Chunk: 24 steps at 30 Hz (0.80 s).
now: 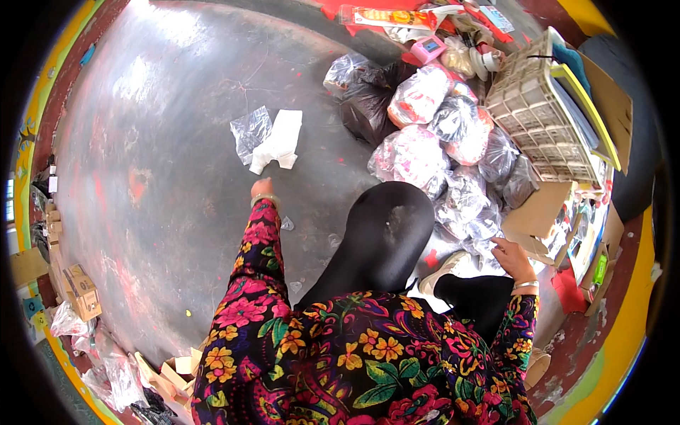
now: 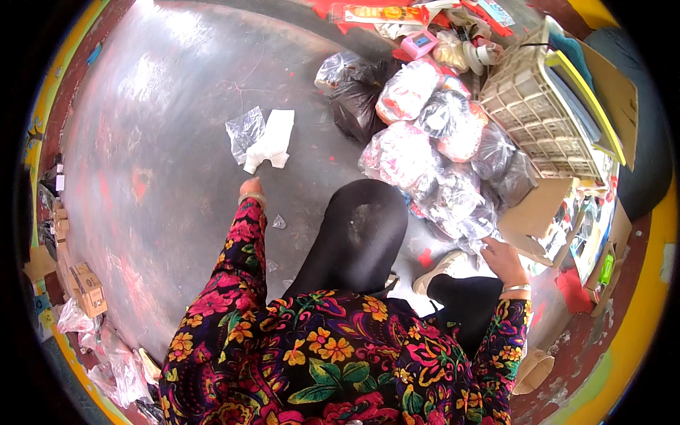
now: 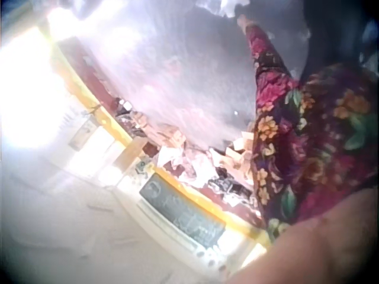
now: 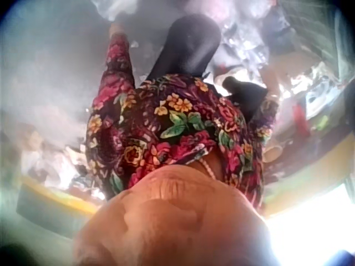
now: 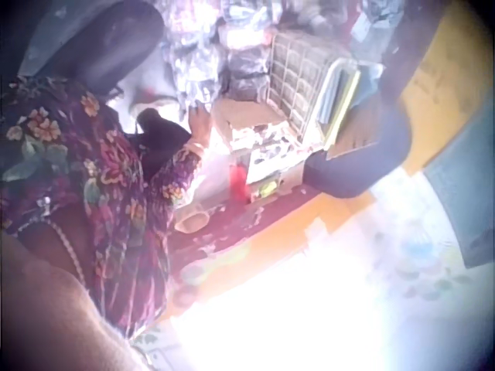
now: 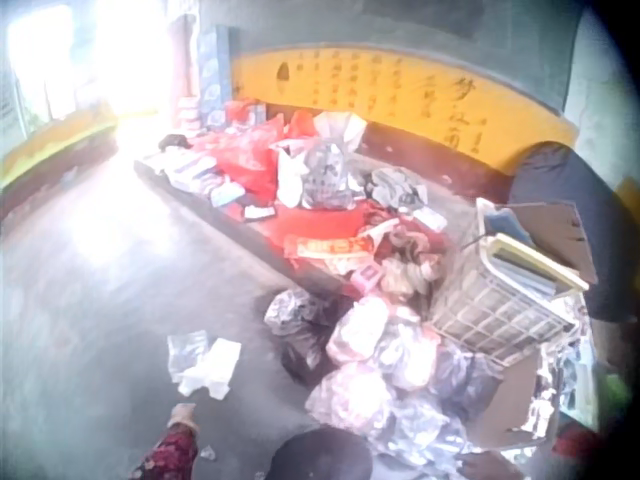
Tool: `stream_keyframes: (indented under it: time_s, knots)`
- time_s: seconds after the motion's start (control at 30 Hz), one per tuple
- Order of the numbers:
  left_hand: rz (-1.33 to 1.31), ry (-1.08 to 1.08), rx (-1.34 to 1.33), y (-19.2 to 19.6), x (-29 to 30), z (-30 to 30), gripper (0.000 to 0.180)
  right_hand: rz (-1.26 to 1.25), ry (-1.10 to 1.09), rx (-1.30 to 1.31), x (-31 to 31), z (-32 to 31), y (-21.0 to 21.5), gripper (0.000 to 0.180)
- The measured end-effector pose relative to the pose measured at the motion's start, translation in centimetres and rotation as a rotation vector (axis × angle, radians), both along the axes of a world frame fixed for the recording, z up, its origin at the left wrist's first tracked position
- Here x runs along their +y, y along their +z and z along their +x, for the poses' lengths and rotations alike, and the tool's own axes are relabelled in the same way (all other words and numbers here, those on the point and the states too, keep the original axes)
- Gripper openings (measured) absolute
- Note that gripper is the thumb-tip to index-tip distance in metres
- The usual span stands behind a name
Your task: The person sits on the floor and sorts small items from a plastic bag into a cardboard box. They repeatedly pick up small objects, inspect them, and place them into the box.
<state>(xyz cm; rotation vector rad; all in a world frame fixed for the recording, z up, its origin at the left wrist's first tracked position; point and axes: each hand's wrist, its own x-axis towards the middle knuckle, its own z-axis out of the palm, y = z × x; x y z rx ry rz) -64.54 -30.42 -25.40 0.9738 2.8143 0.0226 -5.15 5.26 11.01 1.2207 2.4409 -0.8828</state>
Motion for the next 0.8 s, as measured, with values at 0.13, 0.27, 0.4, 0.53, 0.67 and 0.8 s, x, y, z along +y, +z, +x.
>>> stream_keyframes:
  time_s: [0.13,0.27,0.4,0.53,0.67,0.8]
  knots:
    - [0.280,0.358,-0.307,6.6,12.2,2.5,0.039,-0.017,-0.149,-0.110,-1.2,0.8,0.8,0.030]
    - [-0.243,0.126,-0.350,7.2,16.8,0.8,0.047,-0.015,-0.135,-0.133,-1.0,0.3,0.4,0.029]
    - [-0.875,-0.198,-0.468,5.7,19.8,-1.3,0.050,-0.063,-0.171,-0.178,-0.8,-0.5,-0.1,0.029]
    - [-0.940,-0.330,-0.319,5.6,19.6,-1.8,0.049,-0.073,-0.129,-0.215,-0.3,0.0,-1.0,0.032]
    - [-0.322,0.010,-0.356,7.0,18.2,0.1,0.039,-0.056,-0.103,-0.214,-0.4,0.3,-1.1,0.031]
    - [0.080,-0.052,-0.448,9.1,16.1,2.2,0.036,-0.015,-0.082,-0.205,-0.6,-0.5,-0.8,0.030]
